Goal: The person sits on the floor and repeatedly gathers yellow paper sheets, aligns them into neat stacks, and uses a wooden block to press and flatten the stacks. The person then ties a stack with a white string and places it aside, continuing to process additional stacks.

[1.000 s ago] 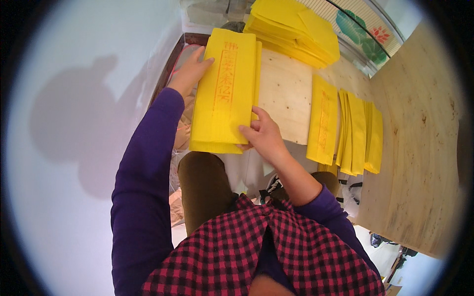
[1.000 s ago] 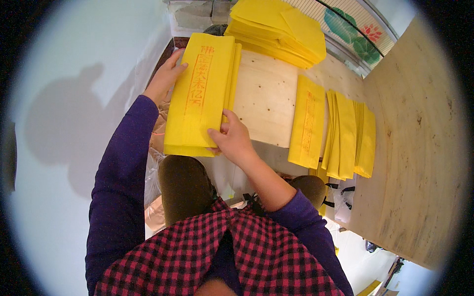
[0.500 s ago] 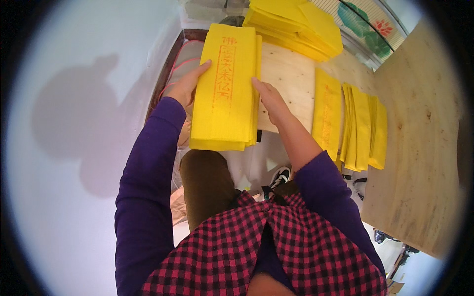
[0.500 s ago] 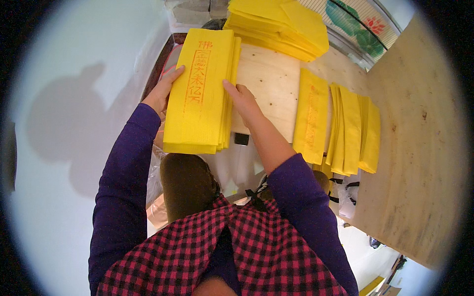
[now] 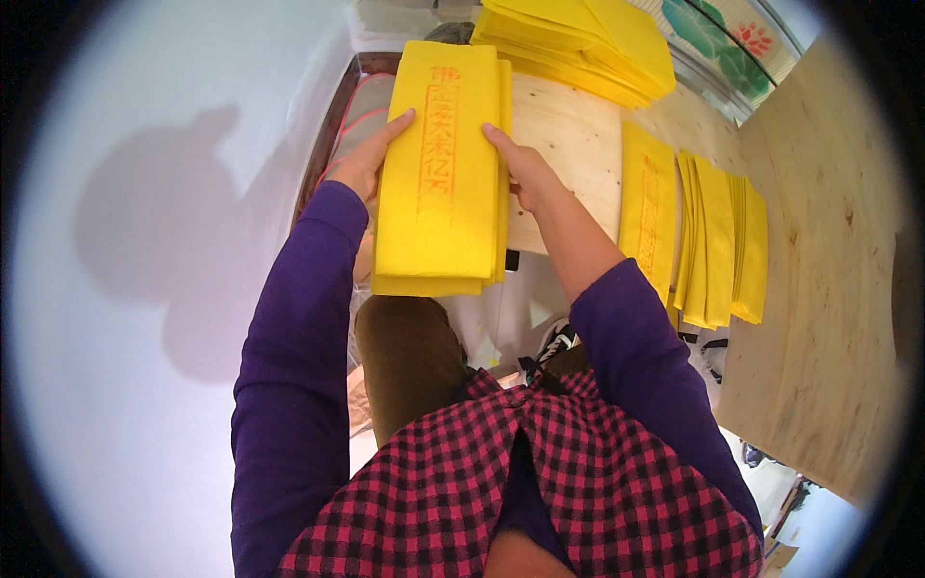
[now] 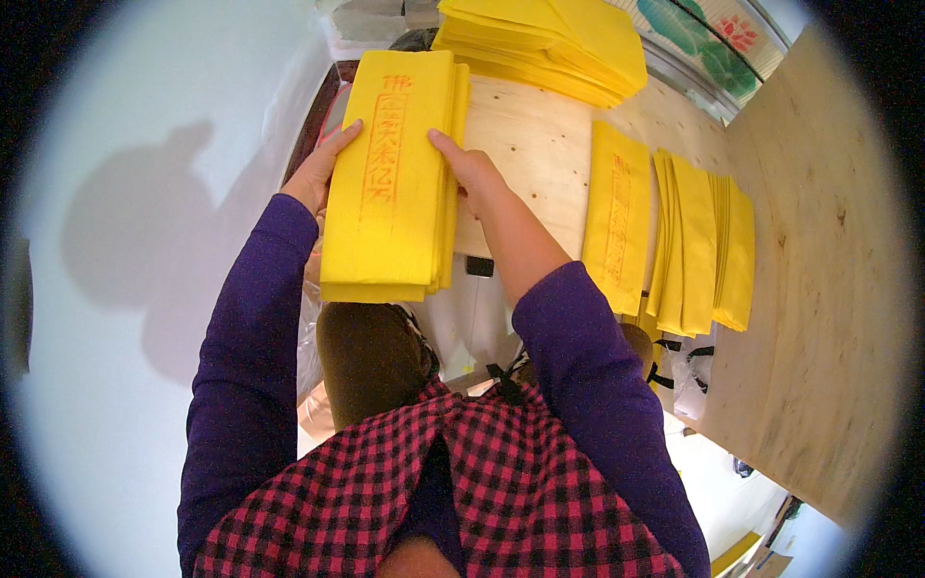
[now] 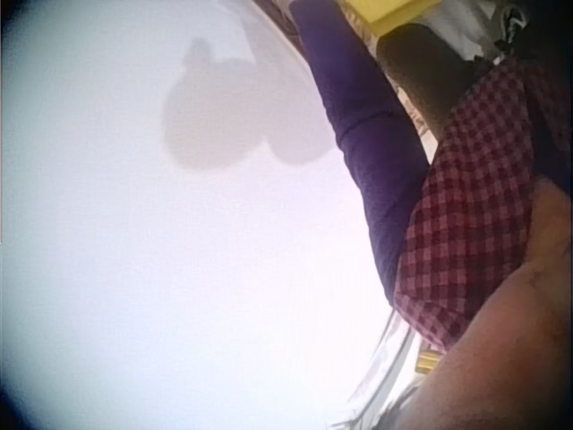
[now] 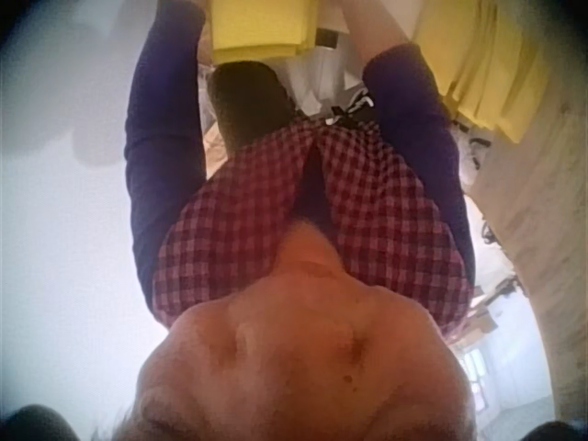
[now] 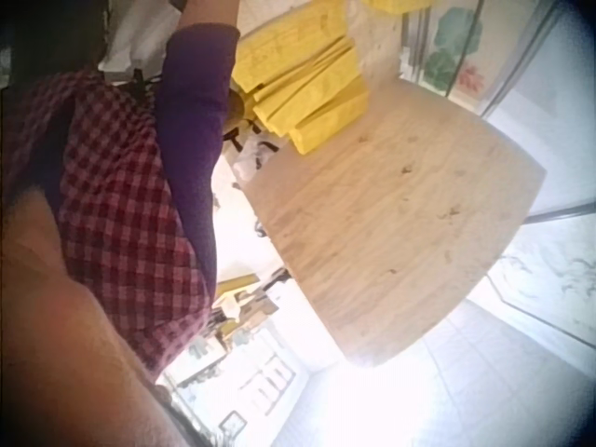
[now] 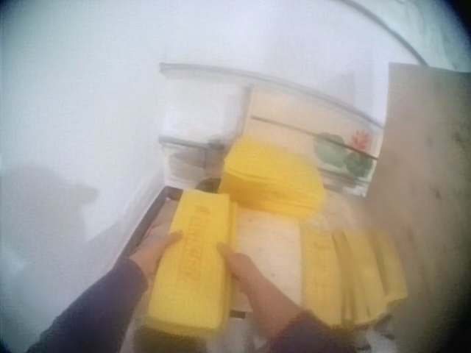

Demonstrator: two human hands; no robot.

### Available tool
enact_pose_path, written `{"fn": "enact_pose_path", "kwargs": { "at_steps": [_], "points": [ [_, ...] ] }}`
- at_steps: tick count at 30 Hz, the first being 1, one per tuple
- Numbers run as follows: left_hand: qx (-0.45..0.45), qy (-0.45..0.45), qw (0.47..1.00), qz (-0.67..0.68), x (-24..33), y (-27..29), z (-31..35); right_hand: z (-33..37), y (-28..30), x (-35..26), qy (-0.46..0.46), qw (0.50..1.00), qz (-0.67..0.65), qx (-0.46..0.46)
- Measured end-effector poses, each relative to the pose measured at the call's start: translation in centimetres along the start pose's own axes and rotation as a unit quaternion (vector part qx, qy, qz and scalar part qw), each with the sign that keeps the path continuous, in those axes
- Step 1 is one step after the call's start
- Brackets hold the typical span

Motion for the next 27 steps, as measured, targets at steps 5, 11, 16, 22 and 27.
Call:
{"fn": "enact_pose_path", "kwargs": {
  "at_steps": [5, 11, 16, 22, 27],
  "points": [
    [-0.004, 0.006, 1.0, -0.019, 0.2, 0.4, -1.2, -0.5, 0.1, 0.1, 0.008, 0.997, -0.067, -0.031],
    [0.0, 0.01, 1.0, -0.003, -0.2, 0.0, -1.1, -1.5, -0.5, 0.4, 0.026, 0.981, -0.167, -0.093],
    [-0.009, 0.012, 1.0, 0.003, -0.5, -0.8, 0.3, -2.1, -0.8, 1.1, 0.034, 0.972, -0.201, -0.112],
    [0.015, 0.009, 0.999, 0.036, -1.3, -2.5, 2.2, 0.1, -0.6, 1.5, 0.098, 0.962, -0.239, -0.084],
    [-0.021, -0.024, 0.999, 0.02, -2.0, -4.8, 5.2, 3.9, 0.6, 0.8, 0.166, 0.954, -0.245, -0.038]
  ]
}}
Point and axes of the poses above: each hand's wrist, its own z-axis away from the middle knuckle, its own y-axis out of the back of the hand, x = y × z, the point moved 2 cm from there along -z, towards the middle knuckle, and after that the axes turned 13 degrees about z, right-handed, at the moved point
